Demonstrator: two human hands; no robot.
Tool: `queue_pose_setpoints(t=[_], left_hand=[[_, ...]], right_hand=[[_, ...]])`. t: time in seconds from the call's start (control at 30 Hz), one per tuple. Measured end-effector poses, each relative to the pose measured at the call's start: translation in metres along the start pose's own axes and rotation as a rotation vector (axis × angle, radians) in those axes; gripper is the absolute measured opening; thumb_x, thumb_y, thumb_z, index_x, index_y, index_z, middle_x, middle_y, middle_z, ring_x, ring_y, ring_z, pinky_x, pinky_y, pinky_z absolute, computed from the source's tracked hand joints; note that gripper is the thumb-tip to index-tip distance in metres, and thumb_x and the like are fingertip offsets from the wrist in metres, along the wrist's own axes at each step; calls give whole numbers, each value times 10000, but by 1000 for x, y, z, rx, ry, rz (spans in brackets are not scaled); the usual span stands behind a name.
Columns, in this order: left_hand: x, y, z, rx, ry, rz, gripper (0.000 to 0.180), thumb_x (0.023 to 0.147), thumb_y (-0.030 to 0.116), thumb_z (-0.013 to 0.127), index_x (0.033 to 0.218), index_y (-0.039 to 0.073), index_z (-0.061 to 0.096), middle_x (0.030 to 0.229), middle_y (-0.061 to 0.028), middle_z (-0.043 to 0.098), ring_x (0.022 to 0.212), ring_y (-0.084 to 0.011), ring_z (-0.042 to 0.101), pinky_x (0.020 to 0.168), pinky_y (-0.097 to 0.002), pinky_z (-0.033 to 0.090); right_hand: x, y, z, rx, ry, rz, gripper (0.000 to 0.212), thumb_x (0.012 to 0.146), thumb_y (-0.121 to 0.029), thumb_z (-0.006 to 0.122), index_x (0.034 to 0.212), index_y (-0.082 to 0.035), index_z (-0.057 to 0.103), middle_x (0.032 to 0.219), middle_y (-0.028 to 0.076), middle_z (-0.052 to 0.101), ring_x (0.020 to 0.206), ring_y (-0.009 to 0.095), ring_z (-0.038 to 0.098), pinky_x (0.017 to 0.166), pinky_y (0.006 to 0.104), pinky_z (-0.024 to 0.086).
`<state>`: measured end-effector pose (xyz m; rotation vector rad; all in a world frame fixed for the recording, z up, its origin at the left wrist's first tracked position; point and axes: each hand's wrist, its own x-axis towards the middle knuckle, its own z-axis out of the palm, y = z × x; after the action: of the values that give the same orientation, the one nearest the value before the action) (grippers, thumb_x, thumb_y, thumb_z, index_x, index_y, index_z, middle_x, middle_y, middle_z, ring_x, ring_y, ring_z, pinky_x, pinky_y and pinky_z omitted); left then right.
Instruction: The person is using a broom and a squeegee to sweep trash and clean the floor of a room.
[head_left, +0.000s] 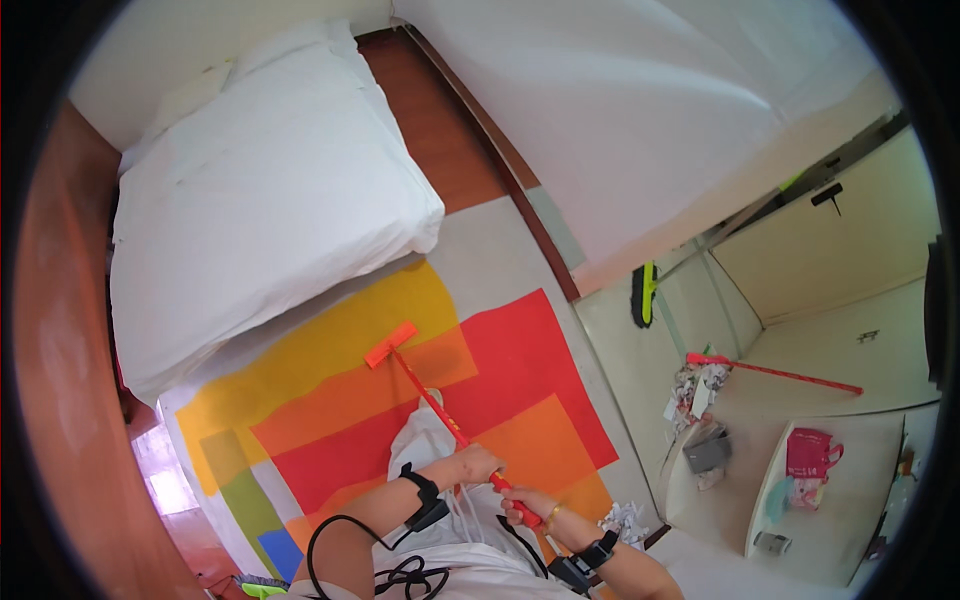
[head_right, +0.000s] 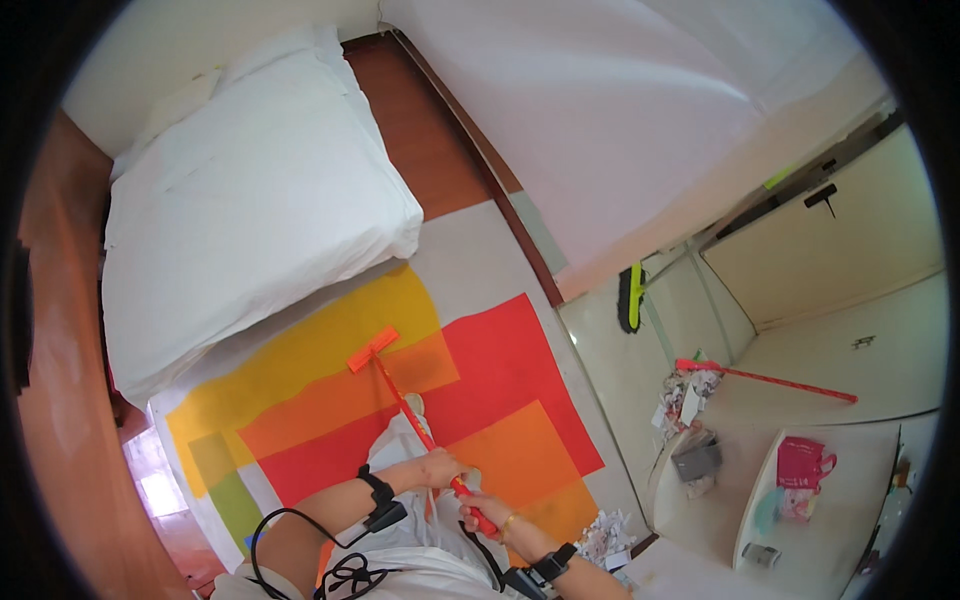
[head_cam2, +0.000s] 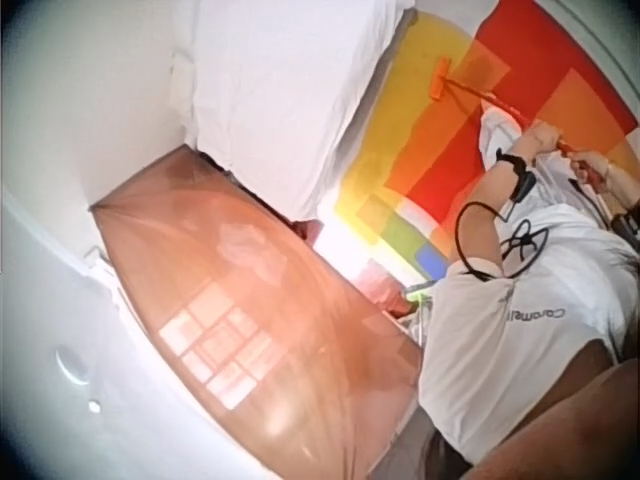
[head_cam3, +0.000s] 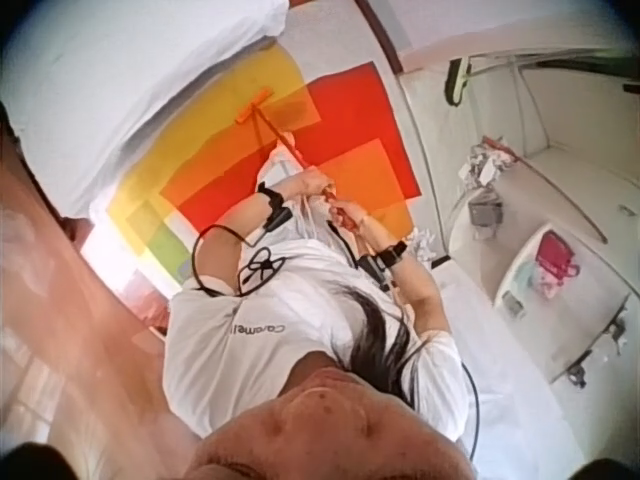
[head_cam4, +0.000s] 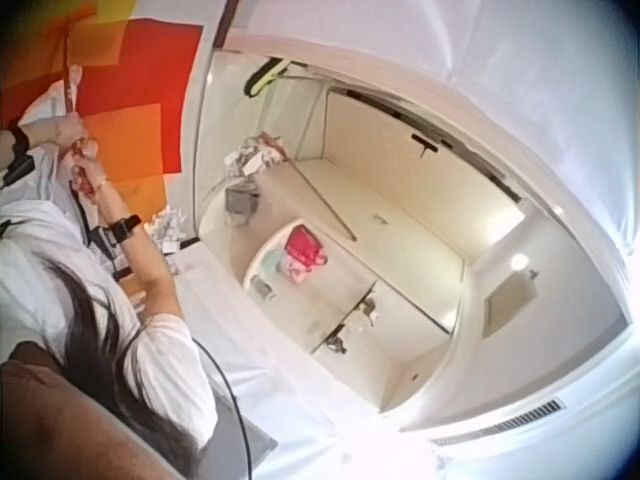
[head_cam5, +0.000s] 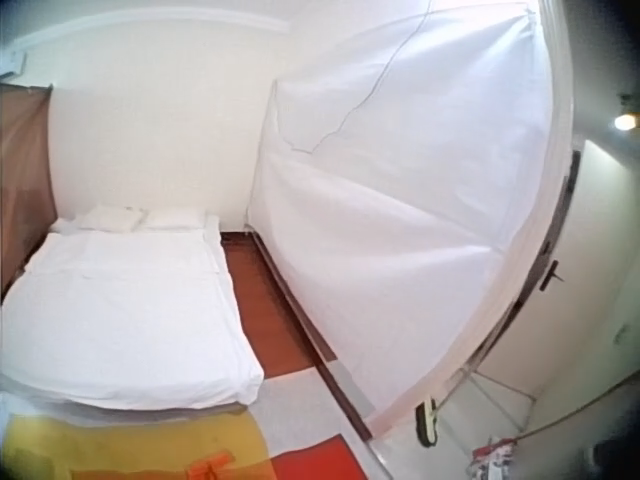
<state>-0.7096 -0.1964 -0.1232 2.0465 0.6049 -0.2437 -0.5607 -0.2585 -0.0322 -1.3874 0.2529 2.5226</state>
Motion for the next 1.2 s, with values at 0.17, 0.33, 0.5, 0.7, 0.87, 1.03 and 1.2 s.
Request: queue_pose_setpoints(t=[0.17,0.33,0.5,0.7,0.87,1.03,1.2], left_hand=[[63,75,47,83,-10,136,172,686,231,525,825,144,577,725,-64,596,718,-248,575,607,-382,436],[116,161,98,115,-51,308,182,691,231,522,835,131,574,728,-84,593,722,-268,570,621,-384,440],[117,198,118,209,-46,361,170,656,207,543,805,133,576,741,-79,594,739,-260,569,627,-377,428],[83,164,104,217,-8,68,166,669,204,535,819,145,574,768,-63,596,776,-238,567,652,-368,423],[65,126,111,221,7,-35,175,697,207,517,851,152,576,783,-61,598,782,-238,566,660,-373,430],[83,161,132,181,96,97,202,664,172,531,857,127,574,806,-77,593,806,-241,556,669,-370,425],[45,175,121,134,287,24,222,690,163,531,907,120,552,922,-95,560,882,-247,531,692,-358,426]], right_hand=[[-72,36,-76,-15,112,-73,215,815,-151,470,1005,-70,411,596,-1,413,414,79,369,418,207,295],[-146,88,-126,67,198,-145,214,815,-147,466,1009,-76,411,585,-2,407,409,82,365,415,211,294],[-170,117,-139,-5,216,-177,169,830,-157,446,988,-110,407,568,-9,396,406,82,374,410,215,295],[-129,98,-137,-78,51,-143,145,831,-160,451,958,-122,393,567,-15,398,403,71,372,404,198,290],[-89,90,-125,-101,-29,-181,102,824,-175,462,874,-114,397,563,-13,409,395,77,377,389,202,302],[-120,110,-140,-13,88,-99,91,820,-157,467,867,-113,403,551,-21,395,401,72,368,403,219,287],[-124,111,-122,-86,4,-46,100,811,-132,473,886,-120,409,540,-29,379,401,77,373,402,228,289]])
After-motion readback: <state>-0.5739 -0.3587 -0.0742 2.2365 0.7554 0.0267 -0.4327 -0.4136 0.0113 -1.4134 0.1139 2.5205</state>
